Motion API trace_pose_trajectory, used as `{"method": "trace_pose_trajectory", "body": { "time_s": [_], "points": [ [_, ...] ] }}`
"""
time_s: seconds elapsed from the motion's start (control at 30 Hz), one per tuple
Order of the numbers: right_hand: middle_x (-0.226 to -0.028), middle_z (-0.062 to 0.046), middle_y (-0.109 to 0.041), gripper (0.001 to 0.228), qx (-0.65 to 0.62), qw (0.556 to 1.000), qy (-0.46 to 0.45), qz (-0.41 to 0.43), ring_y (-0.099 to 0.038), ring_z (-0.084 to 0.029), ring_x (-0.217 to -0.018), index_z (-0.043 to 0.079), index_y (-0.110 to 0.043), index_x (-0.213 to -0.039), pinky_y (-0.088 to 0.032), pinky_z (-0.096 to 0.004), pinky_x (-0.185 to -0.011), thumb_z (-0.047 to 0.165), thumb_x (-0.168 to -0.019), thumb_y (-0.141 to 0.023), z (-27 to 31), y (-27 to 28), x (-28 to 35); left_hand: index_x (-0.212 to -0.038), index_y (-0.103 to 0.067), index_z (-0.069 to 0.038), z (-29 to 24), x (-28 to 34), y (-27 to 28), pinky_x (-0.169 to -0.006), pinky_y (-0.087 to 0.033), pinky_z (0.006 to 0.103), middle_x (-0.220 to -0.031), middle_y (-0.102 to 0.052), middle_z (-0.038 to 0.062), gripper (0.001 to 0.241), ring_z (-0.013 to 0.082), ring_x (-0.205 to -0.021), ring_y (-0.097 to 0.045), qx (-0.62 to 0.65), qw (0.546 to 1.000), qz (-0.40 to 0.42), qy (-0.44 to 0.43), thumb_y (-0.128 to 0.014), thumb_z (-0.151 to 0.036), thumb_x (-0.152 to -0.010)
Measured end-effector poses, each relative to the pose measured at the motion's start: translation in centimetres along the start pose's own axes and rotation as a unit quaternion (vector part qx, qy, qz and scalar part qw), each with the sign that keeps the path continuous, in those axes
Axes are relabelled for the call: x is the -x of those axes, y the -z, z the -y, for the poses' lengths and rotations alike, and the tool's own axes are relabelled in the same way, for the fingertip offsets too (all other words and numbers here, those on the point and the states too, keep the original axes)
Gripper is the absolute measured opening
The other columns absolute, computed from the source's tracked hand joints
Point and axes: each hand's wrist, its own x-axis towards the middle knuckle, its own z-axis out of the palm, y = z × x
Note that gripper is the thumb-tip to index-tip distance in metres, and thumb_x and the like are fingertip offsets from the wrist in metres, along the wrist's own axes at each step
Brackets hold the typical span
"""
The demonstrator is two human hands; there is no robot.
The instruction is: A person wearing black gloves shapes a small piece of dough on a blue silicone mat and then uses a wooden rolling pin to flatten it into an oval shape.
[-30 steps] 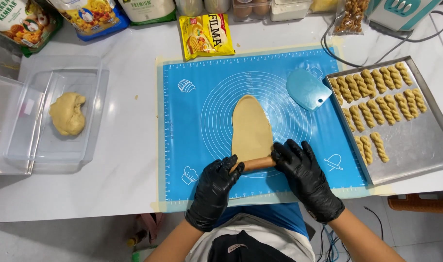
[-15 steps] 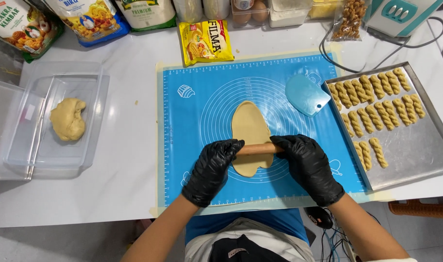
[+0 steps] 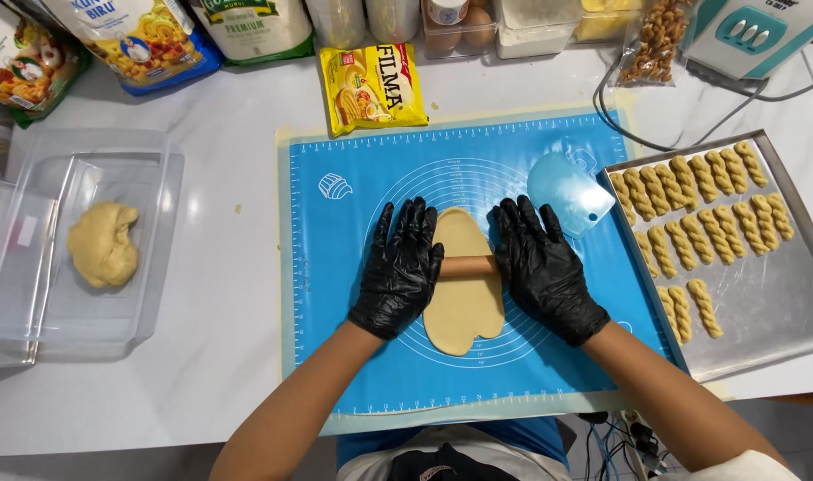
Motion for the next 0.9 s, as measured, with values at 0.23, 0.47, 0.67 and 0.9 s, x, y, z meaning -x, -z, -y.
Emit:
{"method": "trace_pose_trajectory", "body": {
  "time_s": [0.23, 0.47, 0.67, 0.9],
  "points": [
    [-0.173, -0.008, -0.022, 0.062, 0.004, 0.999, -0.041, 0.004, -0.016, -0.031, -0.159, 0.021, -0.023, -0.167, 0.000, -0.057, -0.129, 0.039, -0.108, -0.031, -0.8, 0.7, -6.0, -0.156, -0.040, -0.004, 2.9, -4.8, -2.7, -0.129, -0.009, 0.0543, -0.160, -0.041, 0.022, 0.055, 0.0323, -0.150, -0.037, 0.010, 0.999, 0.031, 0.033, -0.034, -0.034, -0.111],
    [-0.157, -0.014, -0.050, 0.055, 0.092, 0.993, -0.019, -0.074, -0.034, -0.036, -0.154, 0.022, -0.046, -0.161, -0.008, -0.056, -0.128, 0.044, -0.111, -0.041, -3.2, -0.8, -9.7, -0.150, -0.050, -0.004, 5.8, -8.4, -6.4, -0.128, -0.016, 0.0497, -0.153, -0.050, 0.021, 0.054, 0.0313, -0.146, -0.044, 0.009, 0.995, -0.058, 0.080, -0.041, -0.039, -0.109],
    [-0.130, -0.009, -0.060, 0.053, 0.085, 0.990, 0.016, -0.109, -0.052, -0.031, -0.128, 0.017, -0.055, -0.153, -0.030, -0.045, -0.111, 0.039, -0.105, -0.050, -2.9, -2.2, -5.9, -0.142, -0.058, -0.009, 3.2, -5.5, -3.9, -0.125, -0.032, 0.0474, -0.145, -0.058, 0.018, 0.047, 0.0307, -0.137, -0.054, -0.032, 0.980, -0.193, 0.024, -0.053, -0.038, -0.106],
    [-0.104, -0.002, -0.054, 0.070, 0.209, 0.973, 0.038, -0.095, -0.057, -0.023, -0.097, 0.021, -0.036, -0.163, -0.050, -0.038, -0.088, 0.048, -0.100, -0.045, -2.5, -3.8, -6.2, -0.161, -0.034, -0.012, 3.7, -4.1, -6.7, -0.131, -0.013, 0.0498, -0.161, -0.041, 0.015, 0.057, 0.0290, -0.152, -0.034, 0.014, 1.000, -0.021, 0.004, -0.037, -0.040, -0.111]
  ]
}}
